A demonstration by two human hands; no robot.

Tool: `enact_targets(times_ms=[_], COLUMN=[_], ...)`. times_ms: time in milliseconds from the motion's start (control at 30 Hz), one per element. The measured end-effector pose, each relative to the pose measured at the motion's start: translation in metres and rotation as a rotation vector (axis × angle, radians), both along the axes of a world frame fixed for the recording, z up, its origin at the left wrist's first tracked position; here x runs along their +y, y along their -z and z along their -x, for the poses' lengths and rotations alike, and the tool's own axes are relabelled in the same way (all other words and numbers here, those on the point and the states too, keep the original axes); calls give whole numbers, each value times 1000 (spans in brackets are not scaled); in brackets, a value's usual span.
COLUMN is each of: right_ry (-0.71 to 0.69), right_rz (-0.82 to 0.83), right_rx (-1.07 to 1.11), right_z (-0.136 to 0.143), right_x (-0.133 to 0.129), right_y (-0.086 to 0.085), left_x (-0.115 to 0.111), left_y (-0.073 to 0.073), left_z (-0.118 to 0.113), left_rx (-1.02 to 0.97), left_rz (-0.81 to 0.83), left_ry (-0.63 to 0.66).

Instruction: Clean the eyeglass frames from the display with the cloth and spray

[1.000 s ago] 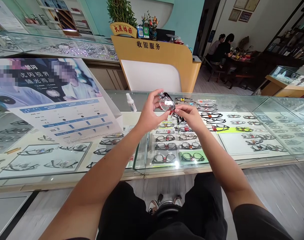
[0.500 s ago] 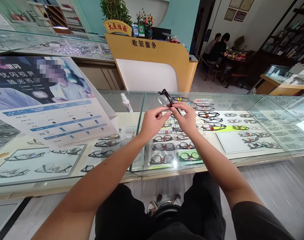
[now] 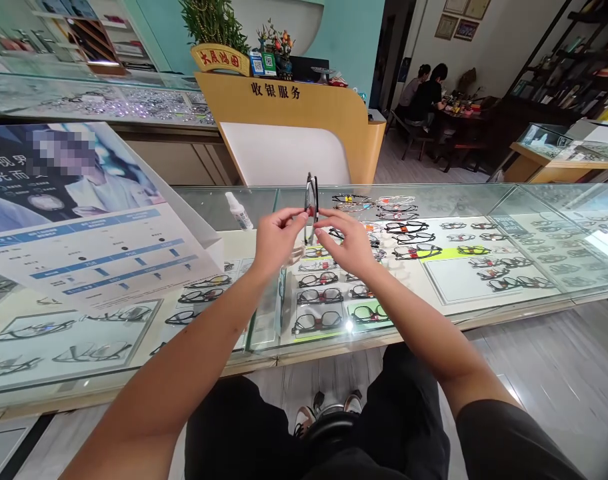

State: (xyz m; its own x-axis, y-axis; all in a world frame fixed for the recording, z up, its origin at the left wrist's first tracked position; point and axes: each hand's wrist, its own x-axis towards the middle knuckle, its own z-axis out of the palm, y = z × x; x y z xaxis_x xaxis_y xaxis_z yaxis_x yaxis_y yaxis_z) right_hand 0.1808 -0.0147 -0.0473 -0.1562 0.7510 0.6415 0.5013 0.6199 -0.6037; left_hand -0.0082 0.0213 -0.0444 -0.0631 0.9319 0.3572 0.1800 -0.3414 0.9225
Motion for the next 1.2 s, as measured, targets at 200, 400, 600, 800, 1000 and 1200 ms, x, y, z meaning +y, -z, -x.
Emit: enact_targets(times_ms=[200,400,600,800,1000,1200], right_ry=[-55,-523,-910,-947,-960,-960], right_rz=[169,678,973,1030,1020,1041], right_rx=[-166,-91,-219,-371,-427,-420], right_z=[8,13,8,6,5,7], right_x=[-7,-19,-24,-23,-21,-20], right_y=[-11,-22,-30,-30,-28,-27], left_x=[12,19,55,112,143,152], left_y=[3,4,-12,-23,-11,4], left_z=[9,15,-16,-76,-112,-115], left_rx=[124,505,792,1138,1297,1315], left_rz=[-44,-231,-241,-308,-224,-195], left_ry=[-87,-132,81,307,340,376])
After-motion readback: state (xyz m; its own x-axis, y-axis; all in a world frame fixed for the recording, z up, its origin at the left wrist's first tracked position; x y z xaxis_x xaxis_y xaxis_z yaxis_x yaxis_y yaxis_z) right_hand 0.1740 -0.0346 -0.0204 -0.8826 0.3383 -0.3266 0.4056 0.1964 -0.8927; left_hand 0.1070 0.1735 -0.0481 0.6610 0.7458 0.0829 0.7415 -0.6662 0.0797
